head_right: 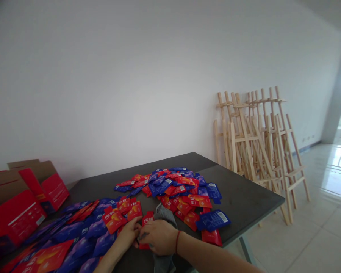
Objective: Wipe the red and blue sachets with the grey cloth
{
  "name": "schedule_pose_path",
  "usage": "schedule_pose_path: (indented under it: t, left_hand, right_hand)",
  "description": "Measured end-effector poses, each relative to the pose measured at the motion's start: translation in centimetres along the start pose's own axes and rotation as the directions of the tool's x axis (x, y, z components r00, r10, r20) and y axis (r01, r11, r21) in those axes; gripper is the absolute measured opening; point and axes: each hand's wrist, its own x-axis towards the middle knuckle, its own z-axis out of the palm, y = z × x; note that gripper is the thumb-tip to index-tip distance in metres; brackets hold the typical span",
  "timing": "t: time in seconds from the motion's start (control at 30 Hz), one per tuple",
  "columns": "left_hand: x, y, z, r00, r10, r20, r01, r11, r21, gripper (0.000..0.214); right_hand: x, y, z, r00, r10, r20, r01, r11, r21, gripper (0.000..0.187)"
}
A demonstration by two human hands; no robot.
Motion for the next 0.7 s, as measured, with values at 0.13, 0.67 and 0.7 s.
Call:
schedule_pose_path:
  t: [0.13, 0.67, 0.7]
  left_hand:
    - [-0.1, 0.0, 0.1, 1.0, 0.01, 0.02, -0.01, 1.0, -0.005, 0.059]
    - [-0.6, 0.4, 0.3, 0.998, 0.037, 0.047, -0.038, 0.999, 0.025, 0.052]
    - [-0.6, 0.4, 0.2, 0.998, 0.037, 0.048, -0.038, 0.999, 0.024, 0.052]
  right_hand:
    - [-2.0, 0.0, -0.7, 0.998, -0.055, -0.031, 0.058, 0.993, 0.104, 0.035]
    - [3.5, 3.5, 0.4, 0.862, 0.506, -0.038, -0.506, 0.849, -0.153, 0.025]
    - [3.4, 3.4, 0.4, 0.866, 0.498, -0.04, -0.498, 0.853, -0.155, 0.025]
